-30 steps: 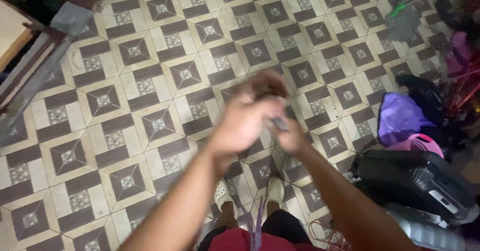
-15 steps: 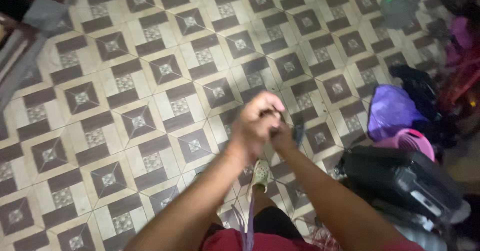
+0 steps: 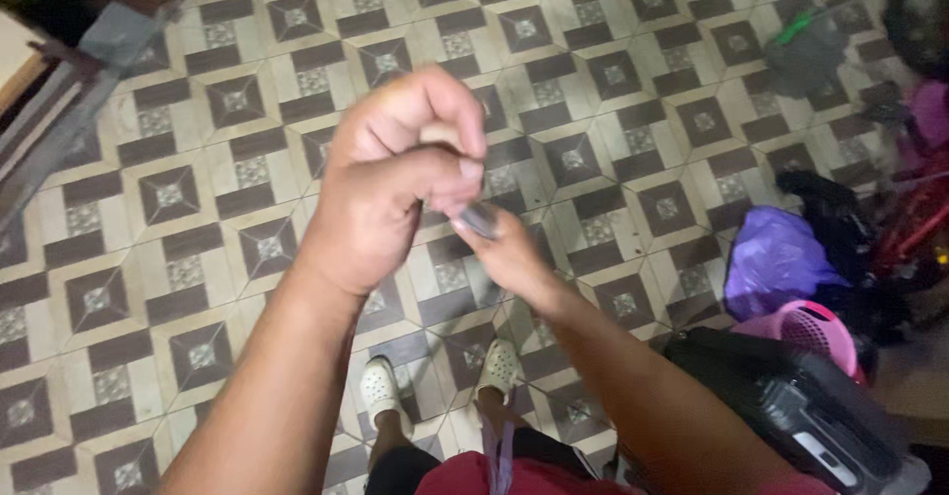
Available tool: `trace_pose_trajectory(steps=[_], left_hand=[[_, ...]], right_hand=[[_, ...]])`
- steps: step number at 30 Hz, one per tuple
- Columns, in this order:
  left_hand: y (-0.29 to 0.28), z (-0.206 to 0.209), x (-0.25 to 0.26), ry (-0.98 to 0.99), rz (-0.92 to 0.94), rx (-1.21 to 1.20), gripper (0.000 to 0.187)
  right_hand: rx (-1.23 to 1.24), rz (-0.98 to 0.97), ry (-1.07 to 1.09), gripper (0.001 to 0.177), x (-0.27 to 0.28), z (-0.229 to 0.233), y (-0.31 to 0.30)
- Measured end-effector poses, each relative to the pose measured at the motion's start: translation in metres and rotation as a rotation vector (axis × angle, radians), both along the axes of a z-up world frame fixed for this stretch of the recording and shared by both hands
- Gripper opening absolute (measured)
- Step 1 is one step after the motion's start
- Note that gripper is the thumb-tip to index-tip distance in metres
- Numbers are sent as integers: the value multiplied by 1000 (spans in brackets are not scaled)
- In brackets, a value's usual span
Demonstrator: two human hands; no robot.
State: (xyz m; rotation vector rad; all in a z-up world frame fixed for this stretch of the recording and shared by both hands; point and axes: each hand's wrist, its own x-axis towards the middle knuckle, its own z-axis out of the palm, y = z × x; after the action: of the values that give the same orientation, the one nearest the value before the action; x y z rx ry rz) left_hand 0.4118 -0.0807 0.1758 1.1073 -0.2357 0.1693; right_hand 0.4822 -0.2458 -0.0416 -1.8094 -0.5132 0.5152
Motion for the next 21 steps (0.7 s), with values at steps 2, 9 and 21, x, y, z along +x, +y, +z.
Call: trace_pose_trajectory(steps=[2,9,21], left_hand=[[-27,-25,17,47,-46,-31,9],[-197,-146,61,432,-115,-153,17],[-121,-62,76,272,155,-3,26]], right_hand=[[-381,-72,278,21,12,6,-71],[-786,-179,-108,9,53,-118,-296],[-21,-131,73,31,79,-102,-79]])
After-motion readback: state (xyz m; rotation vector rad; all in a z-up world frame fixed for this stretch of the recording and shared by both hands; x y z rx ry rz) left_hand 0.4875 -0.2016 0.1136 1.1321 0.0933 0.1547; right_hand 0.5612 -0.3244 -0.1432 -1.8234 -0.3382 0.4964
